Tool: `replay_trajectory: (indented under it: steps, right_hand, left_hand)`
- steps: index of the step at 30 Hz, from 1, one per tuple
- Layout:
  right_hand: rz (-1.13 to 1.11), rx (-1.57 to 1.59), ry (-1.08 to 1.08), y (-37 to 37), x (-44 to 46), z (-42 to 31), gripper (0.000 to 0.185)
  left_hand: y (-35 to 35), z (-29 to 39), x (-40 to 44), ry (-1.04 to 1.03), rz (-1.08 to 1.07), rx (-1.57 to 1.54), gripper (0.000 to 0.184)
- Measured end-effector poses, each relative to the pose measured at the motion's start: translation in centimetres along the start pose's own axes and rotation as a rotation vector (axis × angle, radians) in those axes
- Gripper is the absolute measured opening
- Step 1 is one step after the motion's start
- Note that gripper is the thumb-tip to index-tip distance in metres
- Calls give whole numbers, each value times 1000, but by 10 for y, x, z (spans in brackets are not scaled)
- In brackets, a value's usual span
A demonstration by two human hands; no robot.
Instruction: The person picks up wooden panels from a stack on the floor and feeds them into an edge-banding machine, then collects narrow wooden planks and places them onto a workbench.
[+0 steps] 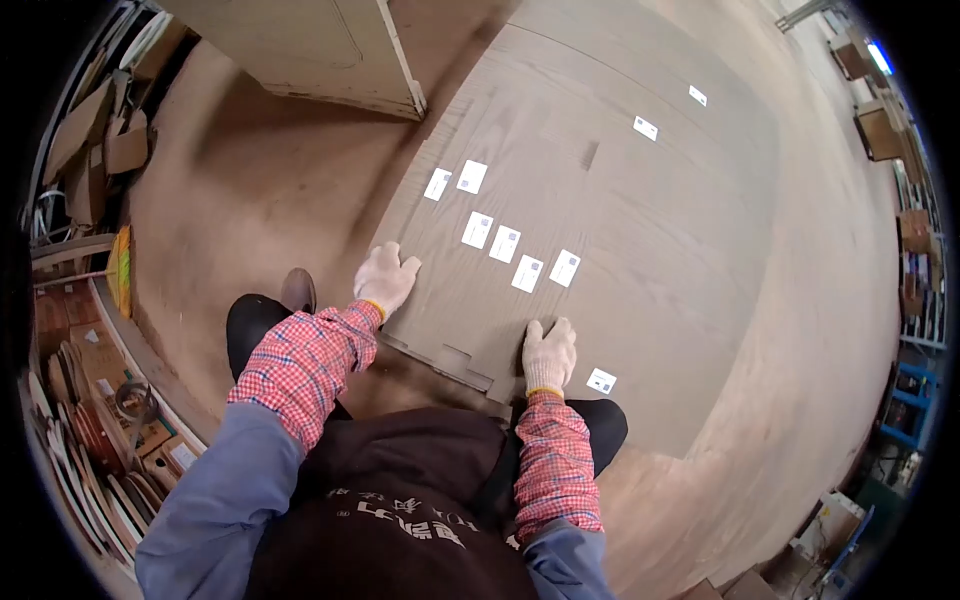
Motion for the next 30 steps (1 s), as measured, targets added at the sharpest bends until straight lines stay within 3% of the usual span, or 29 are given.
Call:
replay_trajectory:
  steps: [23,26,28,29,30]
  right_hand:
    - [-11,-14,27,6,-1,-2,57]
    - [5,-5,32,9,-2,-1,58]
    - [-8,6,18,6,-1,0,58]
    - [8,9,31,4,0,3,58]
    - [23,11,43,5,0,4,57]
  left_hand:
    - [-4,15,0,29,-30,94,51]
    - [-12,16,-5,4,46,147,48]
    - [-3,35,-17,-289,452,274,41]
    - [-2,39,-18,-293,447,275,41]
    - [2,51,-22,-445,360,303,39]
Point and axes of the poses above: each hand's wrist, its own x-axis towards the middle knuckle, its own y-axis out of the back of the hand, z = x × y, the point moved 3 cm from there along x, towards the middle knuckle, and after that the axes turned 6 degrees about x, right-handed, at the moved point
